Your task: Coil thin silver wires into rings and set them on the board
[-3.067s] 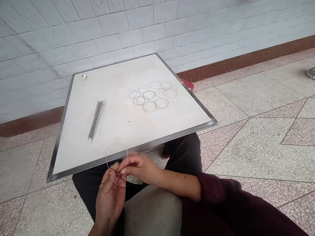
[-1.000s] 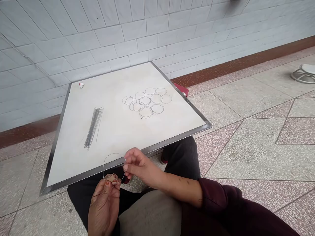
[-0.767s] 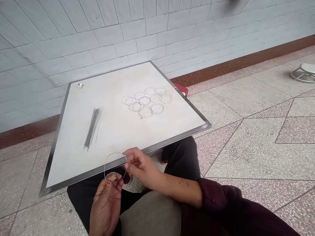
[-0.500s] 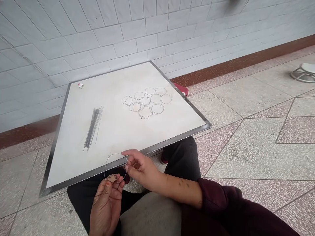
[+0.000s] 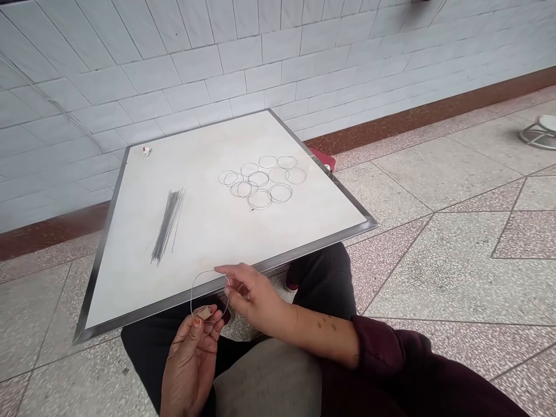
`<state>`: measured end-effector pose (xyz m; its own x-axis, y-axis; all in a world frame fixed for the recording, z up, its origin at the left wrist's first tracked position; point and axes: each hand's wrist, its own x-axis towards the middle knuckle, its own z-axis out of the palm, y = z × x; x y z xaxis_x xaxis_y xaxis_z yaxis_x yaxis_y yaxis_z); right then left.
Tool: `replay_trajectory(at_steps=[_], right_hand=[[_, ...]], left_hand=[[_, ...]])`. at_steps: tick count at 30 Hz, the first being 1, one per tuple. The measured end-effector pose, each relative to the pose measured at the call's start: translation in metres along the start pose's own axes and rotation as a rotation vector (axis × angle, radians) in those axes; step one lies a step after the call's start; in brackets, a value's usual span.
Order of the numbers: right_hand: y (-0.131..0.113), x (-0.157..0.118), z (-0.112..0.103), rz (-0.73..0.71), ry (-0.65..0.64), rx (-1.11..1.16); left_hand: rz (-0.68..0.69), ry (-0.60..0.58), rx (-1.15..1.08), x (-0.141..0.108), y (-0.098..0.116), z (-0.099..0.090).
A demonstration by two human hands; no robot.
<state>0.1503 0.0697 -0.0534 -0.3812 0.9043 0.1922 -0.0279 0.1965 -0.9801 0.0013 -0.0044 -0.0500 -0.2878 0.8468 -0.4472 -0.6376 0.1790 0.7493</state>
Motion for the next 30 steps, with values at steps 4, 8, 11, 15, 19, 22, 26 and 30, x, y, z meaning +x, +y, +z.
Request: replay_trajectory(at_steps=[4,8,11,15,19,22,26,30], right_hand=[[0.0,0.0,-0.001,-0.052,-0.008,-0.024],[0.002,0.0,-0.004,-0.094,0.004,-0.089],[0.002,0.001,-0.007,-0.114,0.002,-0.107],[0.002,0.001,-0.009,-0.135,0.013,-0.129],[0.004,0.002,-0.009,-0.143,0.028,-0.132],[0.005,0.002,-0.01,-0.159,0.039,-0.133],[0.003,0.003,-0.011,-0.202,0.054,-0.155],[0.0,0.004,-0.011,-0.218,0.062,-0.186]], left_hand=[[-0.006,0.031,-0.014,0.0,0.002,0.001],[-0.019,0.058,-0.026,0.001,0.004,0.003],[-0.043,0.064,-0.039,0.001,0.006,0.004],[-0.053,0.072,-0.05,0.001,0.006,0.005],[-0.061,0.084,-0.055,0.003,0.005,0.006],[-0.063,0.084,-0.062,0.003,0.005,0.005],[-0.069,0.074,-0.071,0.001,0.005,0.004],[-0.083,0.084,-0.084,-0.001,0.007,0.005]])
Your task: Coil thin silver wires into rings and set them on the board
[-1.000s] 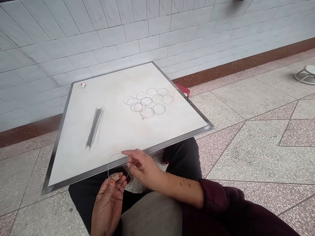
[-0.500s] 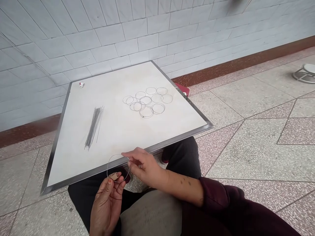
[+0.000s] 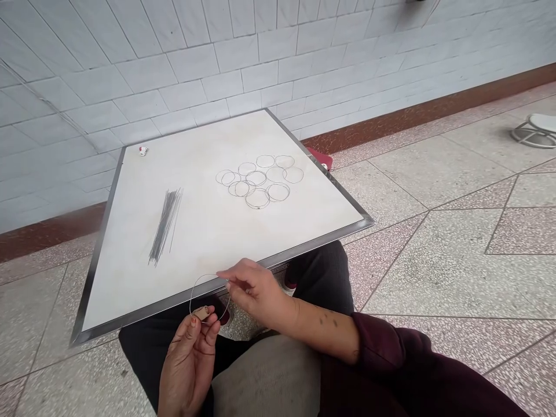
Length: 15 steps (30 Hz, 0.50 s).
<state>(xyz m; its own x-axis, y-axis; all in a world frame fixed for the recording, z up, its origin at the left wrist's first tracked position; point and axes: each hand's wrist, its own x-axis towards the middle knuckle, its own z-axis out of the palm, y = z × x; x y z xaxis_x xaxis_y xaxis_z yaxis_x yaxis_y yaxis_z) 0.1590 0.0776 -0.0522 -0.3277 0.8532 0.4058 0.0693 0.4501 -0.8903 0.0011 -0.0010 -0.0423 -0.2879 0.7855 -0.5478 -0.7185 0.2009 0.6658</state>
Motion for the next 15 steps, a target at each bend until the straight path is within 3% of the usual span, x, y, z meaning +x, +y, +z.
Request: replay_trajectory(at_steps=[7,15], right_hand=[[-0.0011,0.0012,-0.0001,-0.084,0.006,-0.044],[-0.0031,-0.001,0.0008,-0.065,0.027,-0.042]], left_hand=[[-0.005,0.013,-0.001,-0.0007,-0.0004,-0.001],[-0.003,0.017,-0.006,-0.0041,-0.0001,0.0]])
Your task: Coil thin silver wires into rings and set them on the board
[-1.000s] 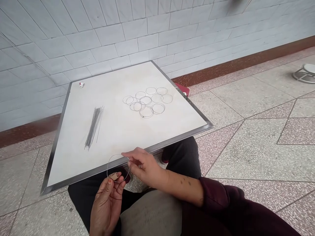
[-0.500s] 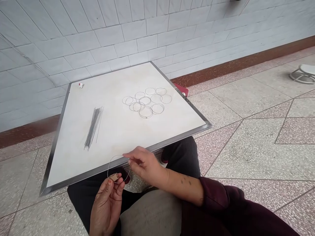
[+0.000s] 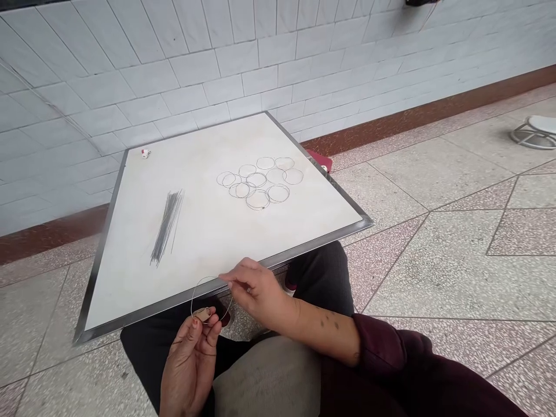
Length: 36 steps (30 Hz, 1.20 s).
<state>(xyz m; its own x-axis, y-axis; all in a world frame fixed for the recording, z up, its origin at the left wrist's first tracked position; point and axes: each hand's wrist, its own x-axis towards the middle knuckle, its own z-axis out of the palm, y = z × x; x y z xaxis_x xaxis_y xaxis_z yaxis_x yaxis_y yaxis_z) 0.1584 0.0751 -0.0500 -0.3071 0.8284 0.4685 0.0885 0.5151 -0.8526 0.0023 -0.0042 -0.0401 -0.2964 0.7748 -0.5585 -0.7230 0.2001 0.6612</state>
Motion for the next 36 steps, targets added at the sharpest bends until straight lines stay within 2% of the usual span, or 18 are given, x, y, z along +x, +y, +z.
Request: replay_trajectory(at_steps=[9,15,18,30,36], right_hand=[[-0.005,-0.004,0.0,0.106,-0.051,0.068],[-0.005,-0.002,-0.001,0.432,-0.06,0.48],[-0.005,0.0,-0.004,0.538,-0.066,0.605],[0.006,-0.004,0.002,0.518,-0.116,0.569],[0.012,-0.01,0.005,0.474,-0.113,0.46]], left_hand=[[-0.004,-0.018,-0.021,-0.004,0.001,-0.001],[0.013,-0.022,-0.025,-0.004,0.0,-0.002],[0.003,-0.022,-0.022,-0.004,0.0,-0.003],[0.026,-0.049,-0.029,-0.002,-0.003,-0.004],[0.016,-0.061,-0.077,-0.001,-0.004,-0.006]])
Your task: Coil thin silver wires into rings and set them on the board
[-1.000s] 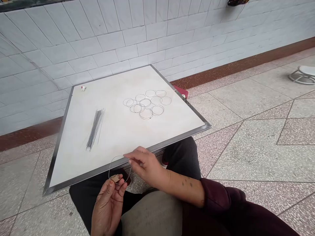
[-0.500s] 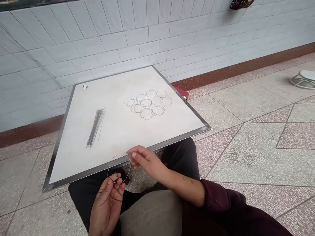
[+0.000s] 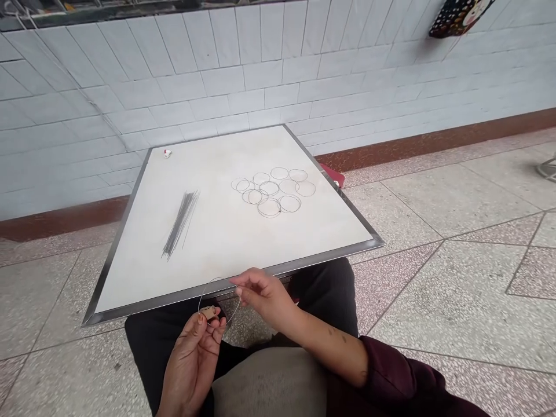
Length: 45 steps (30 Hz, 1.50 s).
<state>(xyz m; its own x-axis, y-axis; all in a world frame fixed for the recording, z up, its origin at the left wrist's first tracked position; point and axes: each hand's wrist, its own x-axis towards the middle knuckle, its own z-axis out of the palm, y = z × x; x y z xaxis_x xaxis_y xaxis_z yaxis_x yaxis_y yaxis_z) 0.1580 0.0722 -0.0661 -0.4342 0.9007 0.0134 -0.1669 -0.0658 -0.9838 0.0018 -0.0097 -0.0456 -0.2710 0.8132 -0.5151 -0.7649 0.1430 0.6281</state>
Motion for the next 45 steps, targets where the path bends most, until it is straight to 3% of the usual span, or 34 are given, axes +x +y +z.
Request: replay_trajectory(at_steps=[5,11,16,24,30,40,45], right_hand=[[-0.006,-0.002,0.001,-0.031,-0.008,-0.104],[-0.012,-0.003,0.0,-0.059,-0.16,-0.127],[-0.012,-0.003,0.003,-0.07,-0.181,-0.157],[-0.011,0.001,0.002,0.194,-0.056,0.202],[-0.013,0.002,-0.003,0.392,-0.15,0.452],[-0.01,0.001,-0.01,0.475,-0.257,0.592],[-0.011,0.002,-0.012,0.436,-0.252,0.496]], left_hand=[[-0.014,-0.014,-0.031,-0.003,0.001,-0.002],[-0.049,-0.01,-0.008,-0.005,0.004,-0.002],[-0.043,-0.028,0.009,-0.005,0.005,-0.002],[-0.039,-0.042,0.015,-0.002,0.004,-0.005],[-0.099,-0.063,0.007,0.001,0.003,-0.008],[-0.15,-0.128,0.028,0.001,0.002,-0.011],[-0.189,-0.164,0.053,-0.001,0.004,-0.008]])
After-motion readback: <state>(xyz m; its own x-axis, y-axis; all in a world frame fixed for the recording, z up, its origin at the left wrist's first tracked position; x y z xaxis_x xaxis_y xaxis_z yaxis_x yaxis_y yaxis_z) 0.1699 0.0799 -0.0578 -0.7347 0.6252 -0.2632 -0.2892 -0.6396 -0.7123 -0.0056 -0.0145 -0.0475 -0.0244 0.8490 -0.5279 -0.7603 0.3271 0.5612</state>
